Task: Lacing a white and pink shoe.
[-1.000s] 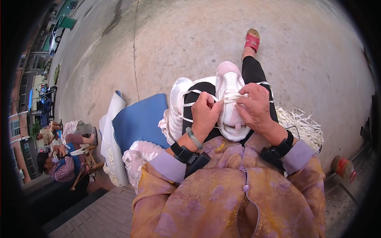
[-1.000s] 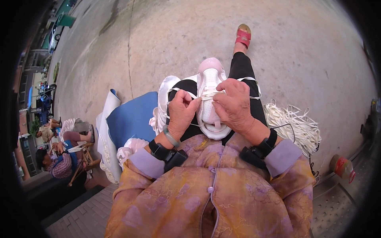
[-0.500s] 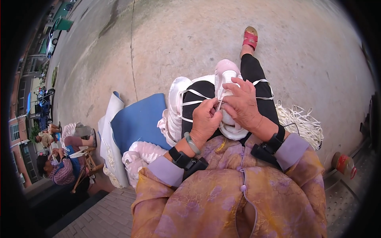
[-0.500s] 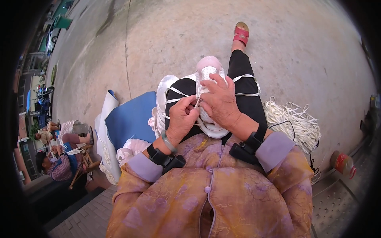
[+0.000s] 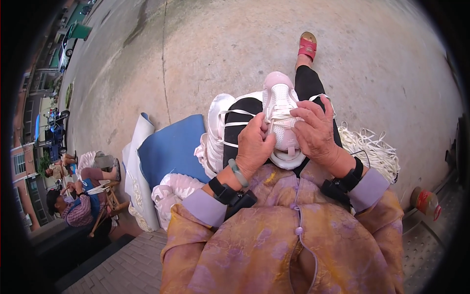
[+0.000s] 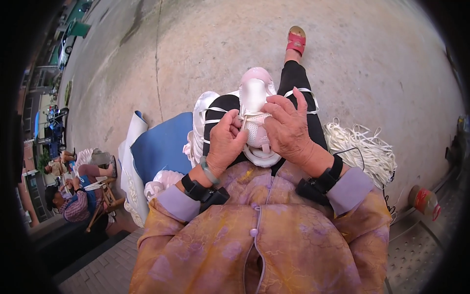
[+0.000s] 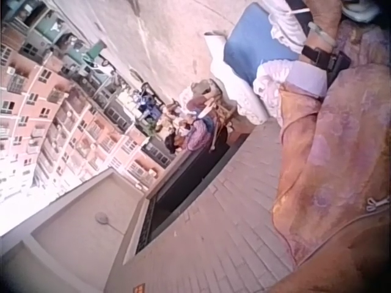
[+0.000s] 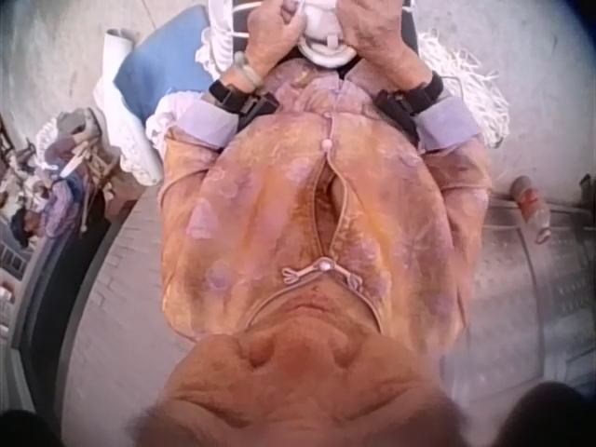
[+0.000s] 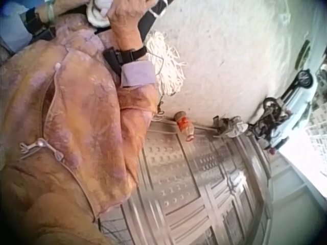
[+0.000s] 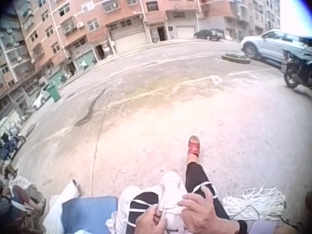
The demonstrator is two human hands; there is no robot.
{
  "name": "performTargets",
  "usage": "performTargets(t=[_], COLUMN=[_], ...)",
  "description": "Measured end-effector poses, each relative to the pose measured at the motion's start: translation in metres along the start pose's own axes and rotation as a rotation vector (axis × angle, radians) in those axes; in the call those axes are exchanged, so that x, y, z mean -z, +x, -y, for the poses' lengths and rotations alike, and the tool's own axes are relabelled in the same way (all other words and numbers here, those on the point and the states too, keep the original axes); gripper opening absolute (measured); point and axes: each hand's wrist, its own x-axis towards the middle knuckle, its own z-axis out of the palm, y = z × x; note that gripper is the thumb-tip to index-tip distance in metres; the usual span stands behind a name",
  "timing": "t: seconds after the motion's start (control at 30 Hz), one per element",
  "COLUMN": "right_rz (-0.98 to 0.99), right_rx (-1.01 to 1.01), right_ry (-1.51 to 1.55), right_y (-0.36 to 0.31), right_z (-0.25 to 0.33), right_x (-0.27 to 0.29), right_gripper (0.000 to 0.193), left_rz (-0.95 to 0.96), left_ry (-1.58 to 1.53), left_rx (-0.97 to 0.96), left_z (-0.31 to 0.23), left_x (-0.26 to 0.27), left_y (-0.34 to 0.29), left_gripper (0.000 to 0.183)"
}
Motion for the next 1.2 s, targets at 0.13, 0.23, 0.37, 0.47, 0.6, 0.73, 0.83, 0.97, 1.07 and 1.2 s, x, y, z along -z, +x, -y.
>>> performTargets(t=[0.13, 0.23, 0.37, 0.47, 0.6, 0.73, 0.83, 0.97, 1.07, 1.2], right_rz=[-0.008, 0.029, 0.097, 0.262, 0.256, 0.218, 0.163, 0.184, 0.259, 0.287], right_rx=[-0.219, -0.493, -0.705, -0.586, -0.371, -0.295, -0.187, -0.142, -0.129, -0.151], right_ry=[-0.093, -0.227, -0.102, -0.117, -0.293, -0.163, -0.001, 0.086, 0.05, 0.088], right_y=[-0.067, -0.174, -0.254, -0.215, -0.142, -0.089, -0.061, -0.047, -0.044, -0.041], right_z=[-0.036, -0.094, -0.114, -0.093, -0.071, -0.049, -0.039, -0.034, -0.029, -0.024], right_x=[0.056, 0.097, 0.112, 0.099, 0.075, 0.056, 0.04, 0.024, 0.019, 0.018], right_gripper=[0.01, 0.011, 0.01, 0.015, 0.033, 0.039, 0.039, 0.039, 0.039, 0.037], left_rz=[-0.003, 0.011, 0.051, -0.058, -0.05, -0.065, -0.012, 0.123, 0.213, 0.389], left_ry=[0.15, 0.221, 0.248, 0.371, 0.559, 0.587, 0.485, 0.348, 0.324, -0.102], left_rx=[-0.014, -0.044, -0.049, -0.288, -0.436, -0.543, -0.516, -0.364, -0.301, -0.04], left_z=[-0.005, -0.007, -0.019, -0.024, -0.029, -0.026, -0.015, -0.013, -0.017, -0.017], left_x=[0.006, 0.007, 0.01, 0.012, 0.009, 0.005, 0.009, 0.017, 0.025, 0.042], left_y=[-0.001, 0.0, 0.004, 0.01, 0.021, 0.029, 0.036, 0.043, 0.044, 0.048], left_gripper=[0.046, 0.046, 0.044, 0.037, 0.025, 0.014, 0.014, 0.015, 0.014, 0.016])
